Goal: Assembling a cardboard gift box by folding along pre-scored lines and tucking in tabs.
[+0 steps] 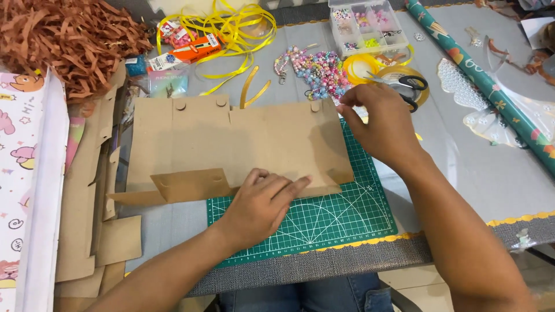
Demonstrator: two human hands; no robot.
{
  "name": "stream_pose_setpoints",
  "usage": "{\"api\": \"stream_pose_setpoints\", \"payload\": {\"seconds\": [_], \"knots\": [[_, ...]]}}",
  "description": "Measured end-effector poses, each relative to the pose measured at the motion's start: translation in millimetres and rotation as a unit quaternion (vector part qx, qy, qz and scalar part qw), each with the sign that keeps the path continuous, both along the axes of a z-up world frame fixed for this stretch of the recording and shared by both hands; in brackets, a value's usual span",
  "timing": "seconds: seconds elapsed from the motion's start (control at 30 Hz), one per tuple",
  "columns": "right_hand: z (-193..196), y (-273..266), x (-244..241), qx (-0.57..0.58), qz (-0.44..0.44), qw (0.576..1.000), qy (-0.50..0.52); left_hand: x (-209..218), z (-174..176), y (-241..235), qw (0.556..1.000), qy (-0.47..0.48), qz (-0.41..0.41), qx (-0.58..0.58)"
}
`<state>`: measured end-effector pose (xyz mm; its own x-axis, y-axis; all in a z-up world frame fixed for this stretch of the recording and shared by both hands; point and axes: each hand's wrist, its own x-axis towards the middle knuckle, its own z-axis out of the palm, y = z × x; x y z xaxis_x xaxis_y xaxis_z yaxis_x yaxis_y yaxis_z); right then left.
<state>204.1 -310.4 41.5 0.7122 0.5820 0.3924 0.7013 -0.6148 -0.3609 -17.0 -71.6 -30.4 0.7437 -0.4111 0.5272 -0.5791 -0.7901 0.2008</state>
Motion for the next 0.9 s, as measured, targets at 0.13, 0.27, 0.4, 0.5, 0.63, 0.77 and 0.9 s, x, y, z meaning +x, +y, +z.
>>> {"api": "stream_pose_setpoints", "payload": {"seconds": [0.13, 0.27, 0.4, 0.5, 0.63, 0.77, 0.9], "knots": [[-2, 6, -6, 0.005, 0.032, 0.999, 0.006, -11, 13, -7, 0.996, 0.026, -0.075, -0.046], [-4, 7, -12, -0.075, 0.089, 0.991, 0.069, -29, 35, -10, 0.965, 0.124, -0.222, -0.059], [20, 23, -42, -0.236, 0.051, 0.936, 0.258, -45, 40, -10, 0.926, 0.213, -0.31, -0.032], [14, 28, -45, -0.255, 0.041, 0.924, 0.283, -55, 48, -7, 0.902, 0.242, -0.358, 0.031], [25, 36, -50, -0.212, -0.046, 0.926, 0.31, -59, 56, 5, 0.875, 0.303, -0.378, 0.012], [-3, 35, -34, -0.218, -0.096, 0.947, 0.215, -50, 73, 33, 0.886, 0.327, -0.327, 0.009], [-24, 33, -26, -0.187, -0.083, 0.965, 0.166, -40, 67, 89, 0.947, 0.292, -0.134, 0.021]]}}
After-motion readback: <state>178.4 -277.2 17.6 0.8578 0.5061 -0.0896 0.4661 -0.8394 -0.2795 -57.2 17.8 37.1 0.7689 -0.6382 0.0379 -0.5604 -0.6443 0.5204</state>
